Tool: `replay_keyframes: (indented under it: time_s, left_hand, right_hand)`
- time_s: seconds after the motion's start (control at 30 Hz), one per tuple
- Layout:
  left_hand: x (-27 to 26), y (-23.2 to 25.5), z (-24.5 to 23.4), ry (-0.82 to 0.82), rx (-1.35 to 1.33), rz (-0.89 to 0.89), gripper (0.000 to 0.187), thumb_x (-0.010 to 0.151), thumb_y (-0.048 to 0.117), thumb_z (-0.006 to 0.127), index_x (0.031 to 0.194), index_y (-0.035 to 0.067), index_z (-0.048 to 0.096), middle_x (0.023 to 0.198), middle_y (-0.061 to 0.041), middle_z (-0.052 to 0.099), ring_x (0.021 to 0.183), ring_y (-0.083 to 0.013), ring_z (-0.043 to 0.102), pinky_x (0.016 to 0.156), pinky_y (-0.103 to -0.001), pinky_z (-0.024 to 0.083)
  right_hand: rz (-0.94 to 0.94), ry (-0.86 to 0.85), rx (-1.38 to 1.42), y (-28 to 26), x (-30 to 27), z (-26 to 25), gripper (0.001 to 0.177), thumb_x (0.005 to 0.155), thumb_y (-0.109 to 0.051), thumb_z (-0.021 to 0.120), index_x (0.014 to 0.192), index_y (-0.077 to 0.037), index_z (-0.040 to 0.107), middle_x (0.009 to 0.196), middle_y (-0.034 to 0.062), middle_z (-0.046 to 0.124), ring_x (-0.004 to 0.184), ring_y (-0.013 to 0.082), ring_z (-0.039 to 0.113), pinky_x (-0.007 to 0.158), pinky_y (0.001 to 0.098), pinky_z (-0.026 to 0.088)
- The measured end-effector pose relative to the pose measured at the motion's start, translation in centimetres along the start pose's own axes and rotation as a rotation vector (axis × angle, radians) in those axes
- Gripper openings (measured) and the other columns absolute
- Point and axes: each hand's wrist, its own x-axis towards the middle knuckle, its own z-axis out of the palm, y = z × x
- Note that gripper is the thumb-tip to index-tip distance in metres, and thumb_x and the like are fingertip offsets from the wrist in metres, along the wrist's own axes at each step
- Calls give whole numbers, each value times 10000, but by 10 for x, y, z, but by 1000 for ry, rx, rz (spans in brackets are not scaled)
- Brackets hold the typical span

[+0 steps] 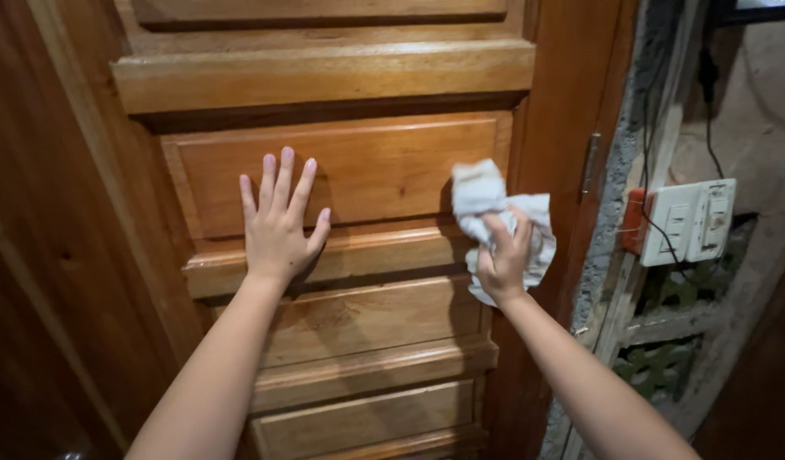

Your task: The person wipes the panels and frame of a wooden door using a cloth while holding the door steady with their other hand.

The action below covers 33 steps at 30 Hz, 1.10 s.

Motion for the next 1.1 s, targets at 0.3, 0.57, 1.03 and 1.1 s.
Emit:
replay_keyframes:
  time_s: [0.3, 0.57, 1.03, 1.1]
  left_hand:
    - [0, -2, 3, 18, 10, 7, 761, 942, 402, 659, 1628, 215, 386, 1721, -111, 252, 1597, -320, 199, 1278, -604, 95]
    - [-1, -1, 3, -13, 35, -6, 757, 958, 408, 640, 1640, 217, 369, 1728, -104, 233, 1600, -316, 182, 1277, -601, 93]
    - [0, 0, 4, 11, 24, 13, 767, 959, 404, 627, 1640, 191, 345, 1722, -125, 220, 1594, -333, 172, 1267, -618, 97]
    - [0, -1, 3, 14, 8, 11, 753, 963, 399, 617, 1635, 187, 351, 1718, -122, 226, 1592, -331, 177, 1265, -618, 95]
  right_hand:
    - [-39, 0, -134, -11, 166, 29, 674, 843, 34, 612, 1487, -152, 551, 1658, 312, 250, 1571, 481, 154, 1301, 607, 87]
    - [-126, -128, -193, -8, 117, 2, 483, 826, 78, 620, 1281, -82, 624, 1542, 393, 415, 1472, 544, 388, 1306, 559, 222]
    - [222, -159, -202, -59, 14, -6, 657, 721, 30, 676, 1348, -166, 638, 1462, 346, 505, 1313, 538, 507, 1104, 504, 452]
    - [272, -102, -167, -71, 5, 3, 652, 747, 36, 680, 1372, -146, 637, 1466, 350, 506, 1308, 541, 506, 1117, 507, 447]
